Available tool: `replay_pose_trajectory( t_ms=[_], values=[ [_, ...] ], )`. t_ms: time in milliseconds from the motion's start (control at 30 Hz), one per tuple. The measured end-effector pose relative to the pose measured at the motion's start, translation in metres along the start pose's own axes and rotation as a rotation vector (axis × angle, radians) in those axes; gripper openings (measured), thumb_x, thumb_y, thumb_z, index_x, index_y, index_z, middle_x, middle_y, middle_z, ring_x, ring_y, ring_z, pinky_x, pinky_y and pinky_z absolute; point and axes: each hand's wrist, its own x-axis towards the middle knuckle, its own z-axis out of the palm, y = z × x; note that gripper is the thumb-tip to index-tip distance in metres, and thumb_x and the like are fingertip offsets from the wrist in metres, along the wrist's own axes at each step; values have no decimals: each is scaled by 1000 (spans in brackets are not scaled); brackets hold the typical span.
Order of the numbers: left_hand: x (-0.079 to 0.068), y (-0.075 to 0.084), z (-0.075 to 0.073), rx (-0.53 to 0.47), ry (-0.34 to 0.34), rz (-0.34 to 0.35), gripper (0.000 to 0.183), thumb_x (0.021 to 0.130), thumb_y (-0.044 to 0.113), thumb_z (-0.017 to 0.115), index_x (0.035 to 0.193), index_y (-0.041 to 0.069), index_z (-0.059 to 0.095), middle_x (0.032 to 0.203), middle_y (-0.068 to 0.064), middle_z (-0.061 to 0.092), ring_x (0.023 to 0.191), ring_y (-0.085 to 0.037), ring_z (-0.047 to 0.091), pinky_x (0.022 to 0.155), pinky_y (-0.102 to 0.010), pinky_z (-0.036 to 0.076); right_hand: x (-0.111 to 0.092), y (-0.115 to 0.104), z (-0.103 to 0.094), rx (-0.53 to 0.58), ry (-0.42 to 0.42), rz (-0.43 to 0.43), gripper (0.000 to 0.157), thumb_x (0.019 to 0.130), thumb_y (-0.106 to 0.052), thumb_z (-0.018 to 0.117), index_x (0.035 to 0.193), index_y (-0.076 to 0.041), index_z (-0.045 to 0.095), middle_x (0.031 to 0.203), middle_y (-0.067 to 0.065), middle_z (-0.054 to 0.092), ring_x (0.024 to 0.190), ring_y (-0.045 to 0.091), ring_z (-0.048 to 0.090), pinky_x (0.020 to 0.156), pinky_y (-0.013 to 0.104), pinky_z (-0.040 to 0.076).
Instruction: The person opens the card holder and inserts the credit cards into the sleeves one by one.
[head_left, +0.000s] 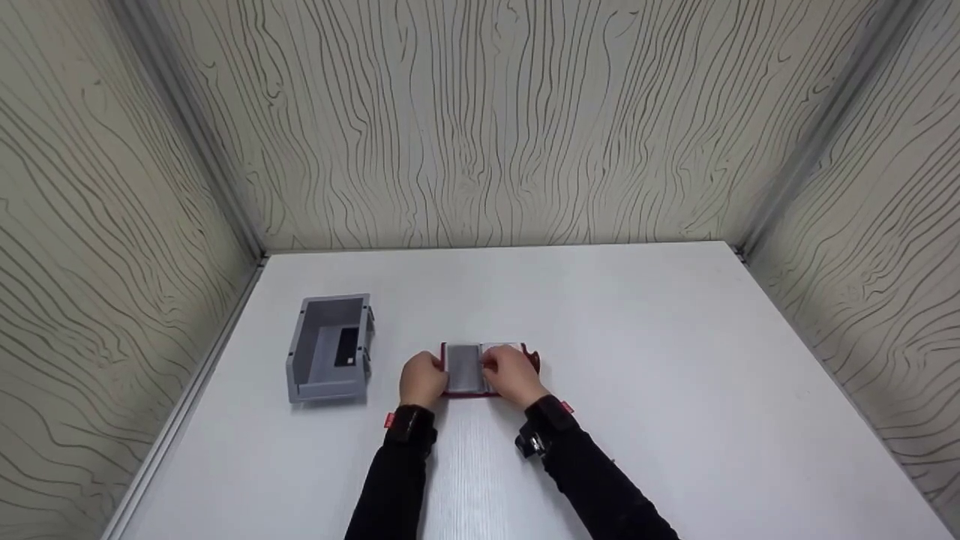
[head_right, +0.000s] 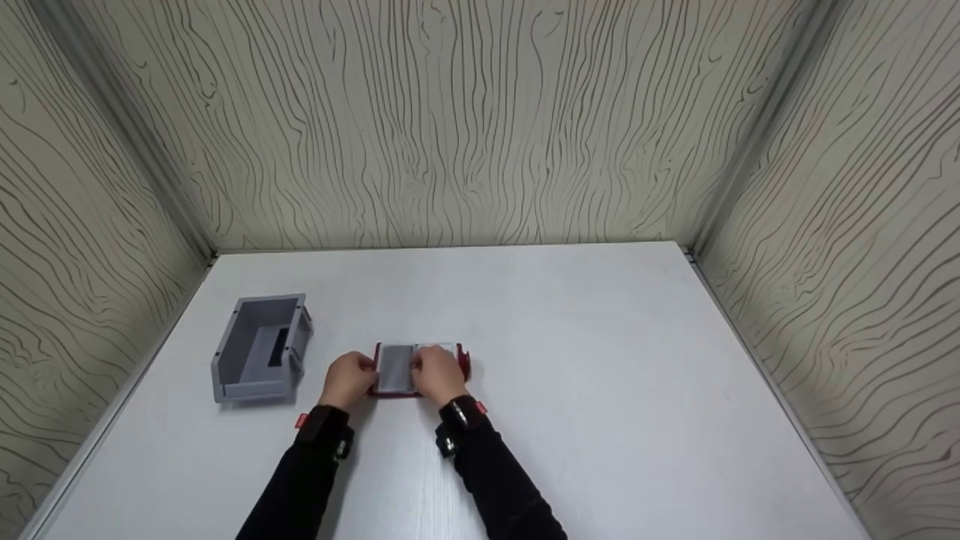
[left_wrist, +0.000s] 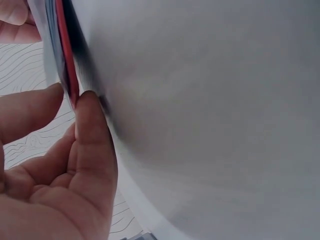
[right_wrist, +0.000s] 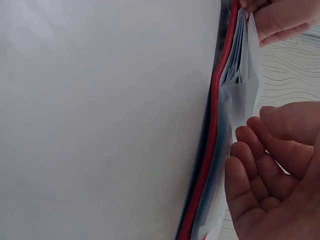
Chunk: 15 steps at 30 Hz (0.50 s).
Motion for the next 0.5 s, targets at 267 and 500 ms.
replay_pose_trajectory(
  t_ms=[267,500],
  values=[
    [-1,1,-1,2,-1,-16,6,74,0,68,79,-3,65,78,-14,66,78,-35,63,75,-46,51,-2,-4,5,-59,12,-20,10,80,-3,72,89,-2,67,86,7,64,84,27,61,79,42,50],
    [1,4,-7,16,13,-21,10,76,1,65,84,-5,65,80,-16,67,80,-37,64,76,-46,50,-1,-6,6,-122,21,-51,11,79,-4,74,85,-4,66,82,7,62,82,27,61,78,42,49]
  ],
)
